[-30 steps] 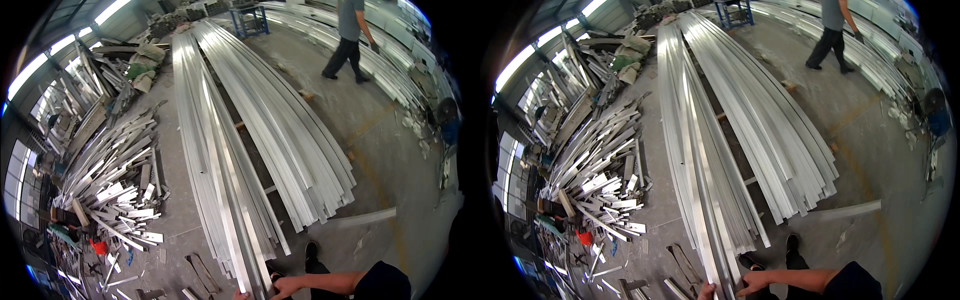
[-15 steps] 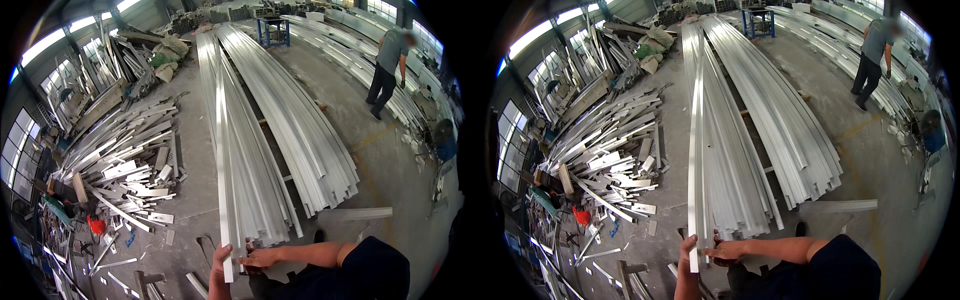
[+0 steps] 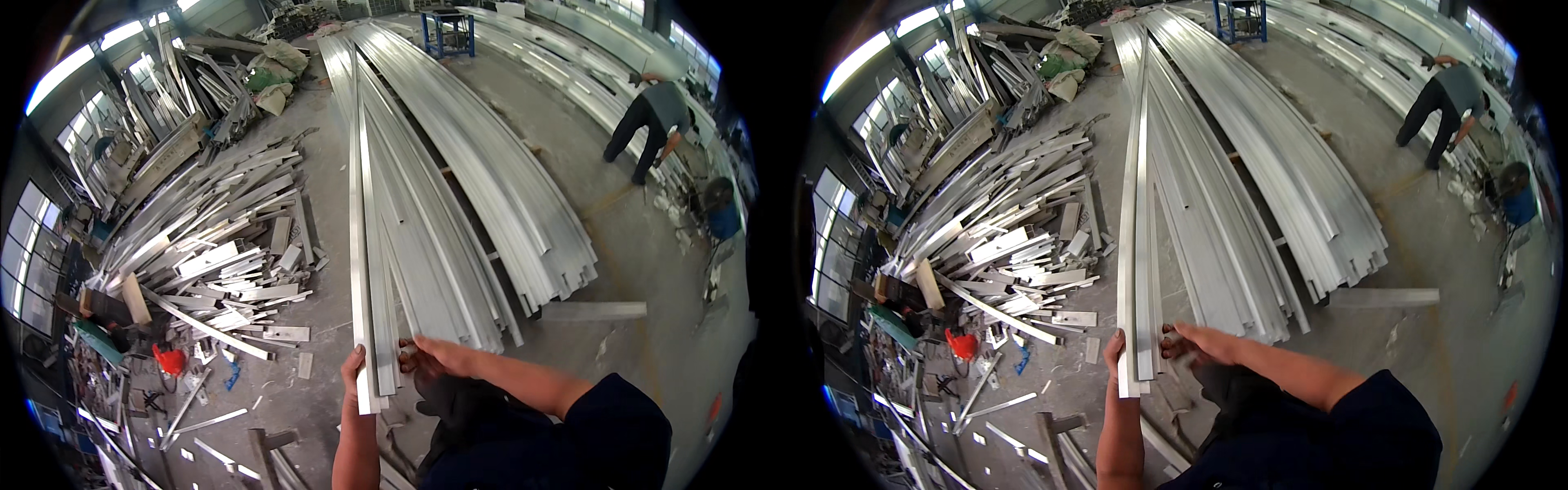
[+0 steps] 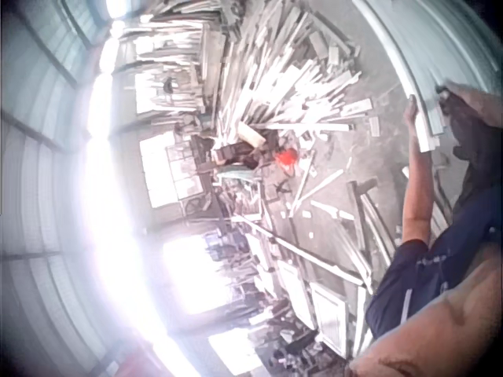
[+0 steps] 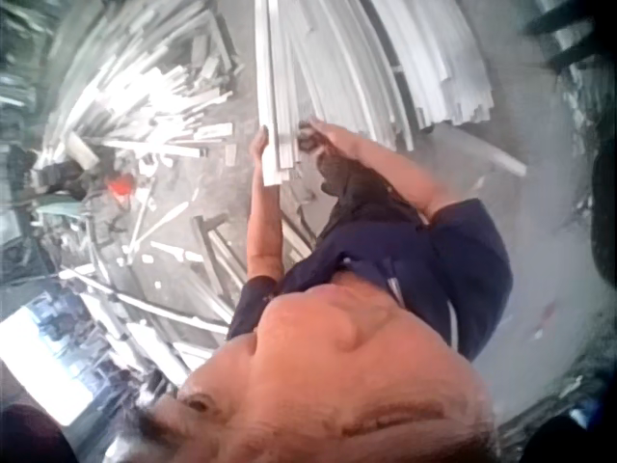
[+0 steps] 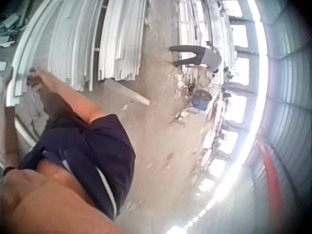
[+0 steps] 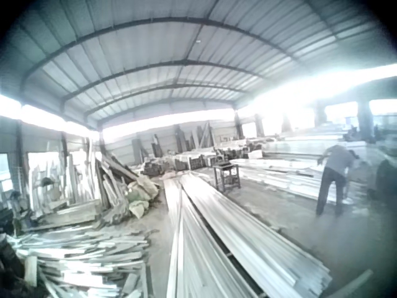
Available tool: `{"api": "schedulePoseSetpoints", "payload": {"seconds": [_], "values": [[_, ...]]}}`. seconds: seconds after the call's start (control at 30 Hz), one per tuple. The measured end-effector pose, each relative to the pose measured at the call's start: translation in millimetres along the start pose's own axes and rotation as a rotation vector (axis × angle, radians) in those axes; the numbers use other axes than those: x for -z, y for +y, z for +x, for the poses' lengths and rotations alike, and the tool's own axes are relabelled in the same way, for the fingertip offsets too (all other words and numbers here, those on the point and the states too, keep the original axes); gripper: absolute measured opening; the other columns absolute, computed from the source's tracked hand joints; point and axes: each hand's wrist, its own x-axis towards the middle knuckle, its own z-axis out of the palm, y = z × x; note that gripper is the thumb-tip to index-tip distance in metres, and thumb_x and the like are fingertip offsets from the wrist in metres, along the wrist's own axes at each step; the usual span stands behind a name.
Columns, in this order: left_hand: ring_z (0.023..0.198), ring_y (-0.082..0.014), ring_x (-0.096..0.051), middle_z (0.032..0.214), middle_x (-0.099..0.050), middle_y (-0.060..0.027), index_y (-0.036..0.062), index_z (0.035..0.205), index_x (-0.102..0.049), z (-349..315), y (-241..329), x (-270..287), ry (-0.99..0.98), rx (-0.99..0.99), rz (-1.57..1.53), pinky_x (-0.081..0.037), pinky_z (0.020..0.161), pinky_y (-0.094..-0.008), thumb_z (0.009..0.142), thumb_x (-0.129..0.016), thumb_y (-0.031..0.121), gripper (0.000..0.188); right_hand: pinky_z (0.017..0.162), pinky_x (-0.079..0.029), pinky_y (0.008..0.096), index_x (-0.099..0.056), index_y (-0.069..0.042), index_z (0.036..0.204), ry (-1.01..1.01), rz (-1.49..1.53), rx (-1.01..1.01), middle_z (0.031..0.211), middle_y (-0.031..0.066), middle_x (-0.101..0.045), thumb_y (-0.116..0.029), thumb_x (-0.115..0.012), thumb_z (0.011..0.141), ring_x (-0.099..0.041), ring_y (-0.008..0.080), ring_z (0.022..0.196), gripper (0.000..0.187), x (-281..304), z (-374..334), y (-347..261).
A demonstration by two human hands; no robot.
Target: The person picks up long metal profiles from a pile, positions them on a cutting machine, operates the machine to cut the profiles, and stacks the cut pieces. The person repeats this process multiple times, handling the profiles by hand and using the machine's control panel.
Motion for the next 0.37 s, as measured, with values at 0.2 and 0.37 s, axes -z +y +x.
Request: {"api": "schedulePoseSetpoints", "payload": {"seconds": [0.2,0.37], "values": [[0.074,-0.0320,-0.069,0.093,-0.068,-0.0244,-0.0123,0.125,-0.050,-32.5,85.0,-42.9,0.323,-0.220,0.572,-0.058,0.066,-0.0382,0.084,-0.057,0.050,0.075,0.059,-0.050,0.0471,-0.062,-0.001,0.101,0.257,0.206,0.269,0.082,0.0146,-0.063,-0.052,-0.062,0.087,-0.062,0.0241,0.069,0.053,-115.7,120.1,-133.9],[0.087,-0.0290,-0.068,0.103,-0.066,-0.0197,-0.0063,0.128,-0.052,-44.9,210.8,-115.6,0.202,-0.040,0.701,-0.056,0.075,-0.0387,0.087,-0.053,0.054,0.073,0.106,-0.039,0.0456,-0.049,0.000,0.137,-0.088,0.564,0.722,0.134,0.0152,-0.055,-0.045,-0.066,0.086,-0.051,0.0306,0.126,0.070,-183.6,155.2,-146.8]]}}
